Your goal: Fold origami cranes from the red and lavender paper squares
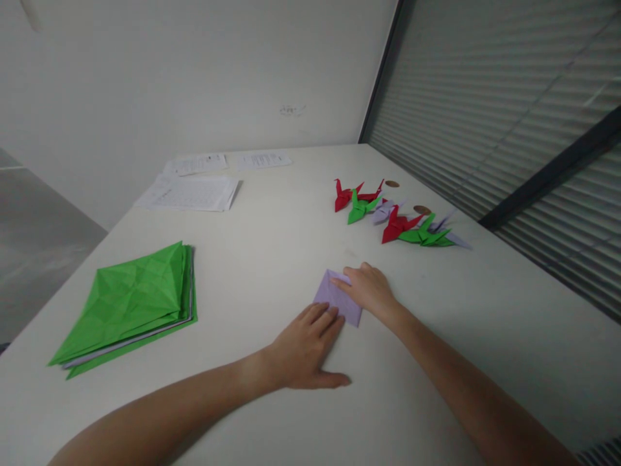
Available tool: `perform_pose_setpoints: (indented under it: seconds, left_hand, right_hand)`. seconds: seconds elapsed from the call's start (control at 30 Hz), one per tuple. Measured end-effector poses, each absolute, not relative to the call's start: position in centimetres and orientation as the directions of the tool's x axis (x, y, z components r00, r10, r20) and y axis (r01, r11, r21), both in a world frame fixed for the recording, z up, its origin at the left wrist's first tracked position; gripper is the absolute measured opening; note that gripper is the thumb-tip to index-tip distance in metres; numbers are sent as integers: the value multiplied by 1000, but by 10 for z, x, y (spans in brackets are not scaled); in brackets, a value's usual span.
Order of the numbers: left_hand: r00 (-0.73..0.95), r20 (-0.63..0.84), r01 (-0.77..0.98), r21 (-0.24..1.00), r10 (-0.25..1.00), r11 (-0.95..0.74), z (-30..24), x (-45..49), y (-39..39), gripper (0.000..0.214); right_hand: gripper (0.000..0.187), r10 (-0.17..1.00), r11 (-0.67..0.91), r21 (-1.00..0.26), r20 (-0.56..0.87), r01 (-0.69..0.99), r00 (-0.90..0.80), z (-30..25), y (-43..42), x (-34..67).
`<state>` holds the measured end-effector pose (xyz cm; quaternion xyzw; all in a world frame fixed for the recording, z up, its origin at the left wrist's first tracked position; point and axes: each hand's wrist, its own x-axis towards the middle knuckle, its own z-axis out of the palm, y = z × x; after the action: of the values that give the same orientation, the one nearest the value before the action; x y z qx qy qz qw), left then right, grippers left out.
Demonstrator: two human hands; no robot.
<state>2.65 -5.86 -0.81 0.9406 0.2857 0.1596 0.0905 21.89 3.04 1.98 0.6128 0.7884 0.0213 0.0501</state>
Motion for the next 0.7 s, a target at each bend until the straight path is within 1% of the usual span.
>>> perform_pose_setpoints:
  seconds: [0.13, 0.3, 0.5, 0.7]
  left_hand:
    - [766, 256, 526, 278, 590, -804, -11, 28, -60, 94]
    - [767, 248, 529, 278, 592, -802, -10, 30, -59, 93]
    - [754, 245, 549, 275, 609, -789, -8, 30, -56, 95]
    - [725, 260, 585, 258, 638, -769, -1, 28, -50, 89]
  right_hand:
    - [41, 969, 248, 91, -26, 965, -246, 19, 31, 220]
    - [36, 969, 241, 49, 42, 969, -243, 15, 32, 222]
    - [39, 946, 267, 107, 162, 958, -282, 3, 31, 221]
    - [35, 931, 283, 135, 199, 949, -306, -1, 36, 213]
